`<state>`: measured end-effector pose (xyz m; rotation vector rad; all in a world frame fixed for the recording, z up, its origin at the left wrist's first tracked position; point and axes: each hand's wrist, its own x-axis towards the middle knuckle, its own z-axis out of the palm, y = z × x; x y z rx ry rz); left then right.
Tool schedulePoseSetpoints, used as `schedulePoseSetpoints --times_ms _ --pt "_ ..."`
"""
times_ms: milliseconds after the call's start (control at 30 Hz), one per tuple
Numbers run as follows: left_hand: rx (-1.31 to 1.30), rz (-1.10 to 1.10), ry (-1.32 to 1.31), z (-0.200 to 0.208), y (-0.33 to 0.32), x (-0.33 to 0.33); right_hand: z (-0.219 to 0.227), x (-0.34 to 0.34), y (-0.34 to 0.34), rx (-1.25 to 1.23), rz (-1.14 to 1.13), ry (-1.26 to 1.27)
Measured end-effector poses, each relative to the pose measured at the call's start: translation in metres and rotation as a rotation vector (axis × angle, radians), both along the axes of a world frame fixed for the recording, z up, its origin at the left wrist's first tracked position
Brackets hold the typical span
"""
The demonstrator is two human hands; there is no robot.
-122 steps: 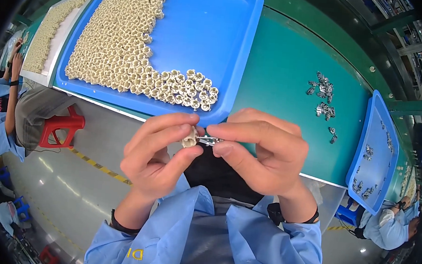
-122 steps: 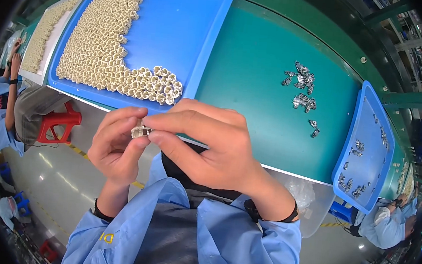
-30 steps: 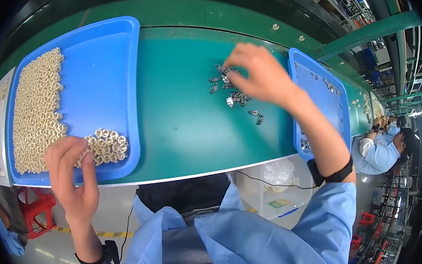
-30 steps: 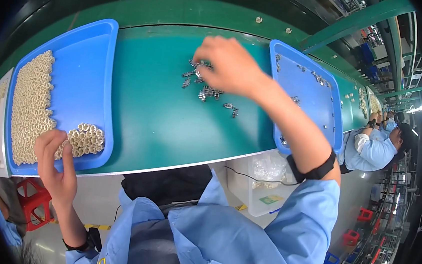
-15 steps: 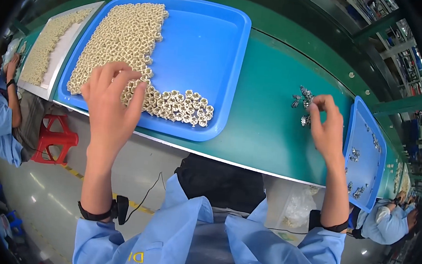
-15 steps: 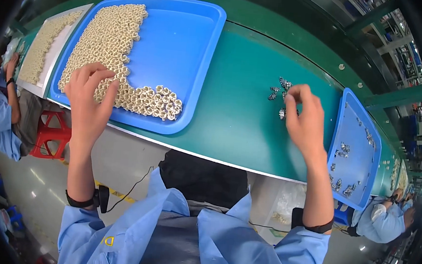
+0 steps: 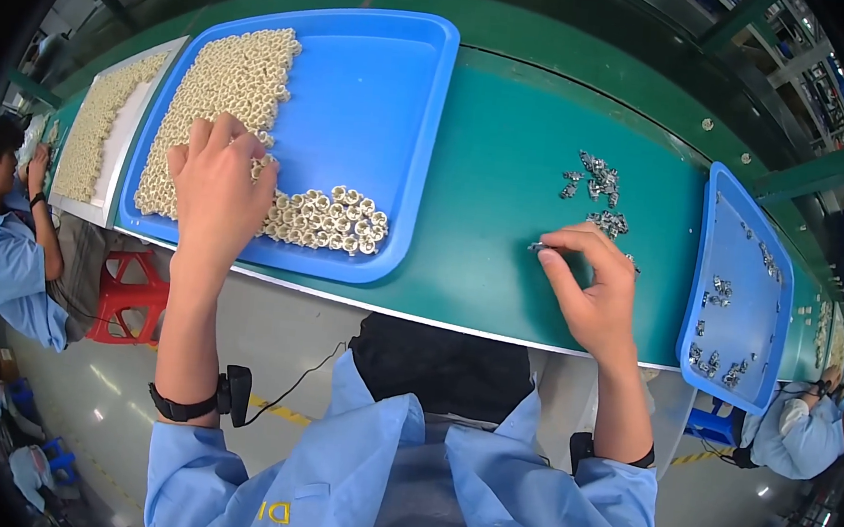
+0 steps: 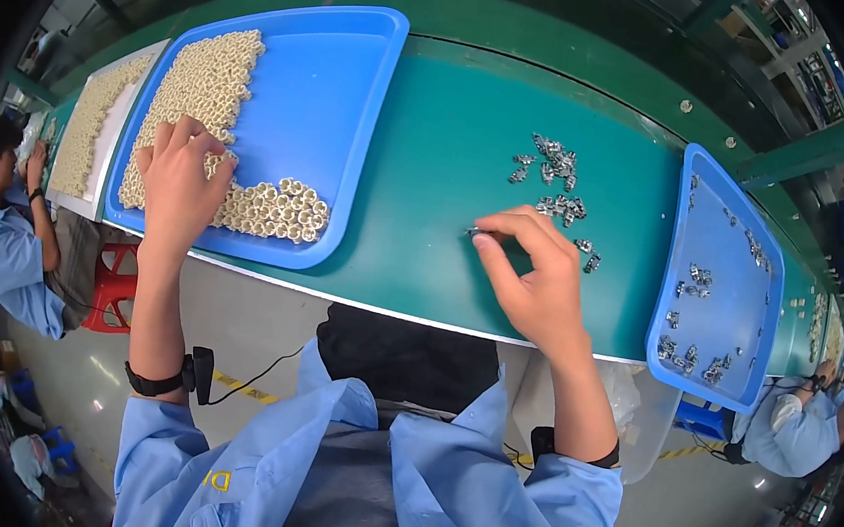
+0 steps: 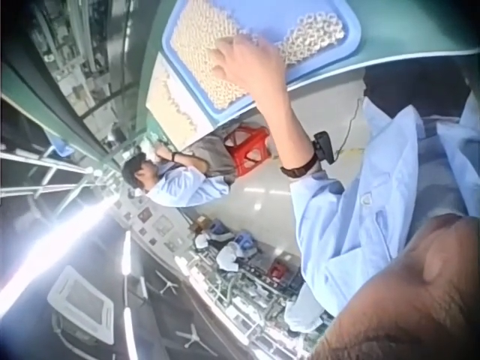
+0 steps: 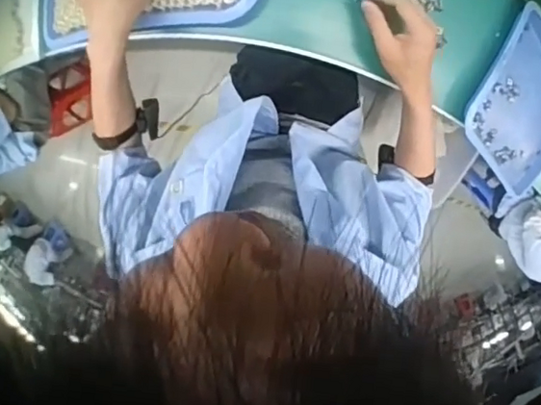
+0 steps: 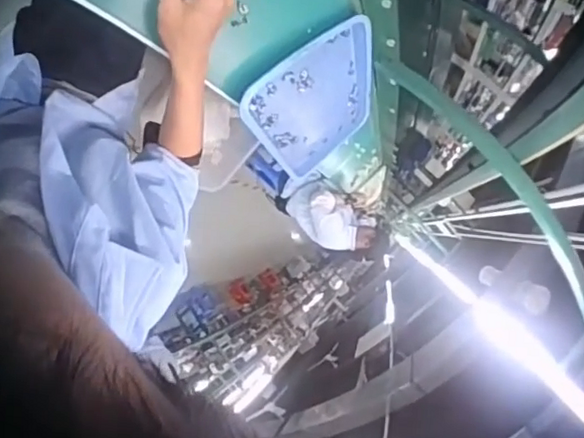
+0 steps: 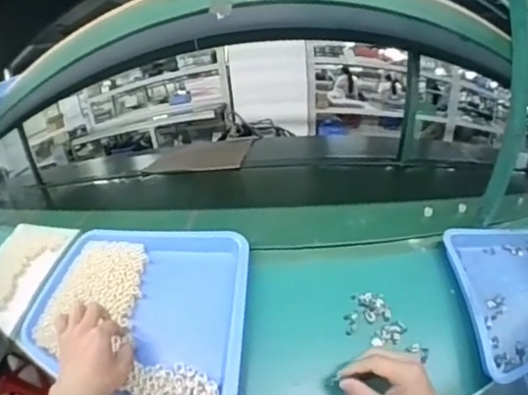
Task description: The person picks up a white plastic component and a metal part by hand, fits the metal part into the plastic component, and places the assembled unit onto the conveyor belt.
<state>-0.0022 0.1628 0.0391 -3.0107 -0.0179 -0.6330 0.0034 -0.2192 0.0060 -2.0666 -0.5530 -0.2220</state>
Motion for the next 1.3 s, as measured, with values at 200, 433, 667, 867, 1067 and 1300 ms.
schedulePoseSetpoints --times_ms 200,433,667,867,1067,1300 --pt "0.007 0.009 0.004 -0.004 -0.001 0.004 -0.014 -0.001 0.001 -0.009 0.087 -0.052" --pt "-0.046 -0.030 -0.024 -0.013 0.001 0.002 -0.019 -0.001 0.000 -0.034 0.088 -0.080" --pt "-0.204 -0.149 -0.101 -0.016 0.005 0.000 -0.017 0.000 0.001 -0.054 0.096 -0.038" --pt "-0.817 -0.392 -0.130 -0.015 -0.014 -0.032 -0.014 -0.003 0.012 -0.018 0.150 -0.086" --pt "-1.388 -0.653 -0.194 -0.014 -0.043 -0.062 0.002 -0.006 0.036 0.003 0.168 -0.089" --pt "-1.580 -0.783 -0.277 -0.013 -0.053 -0.083 0.038 -0.007 0.104 0.357 0.416 -0.131"
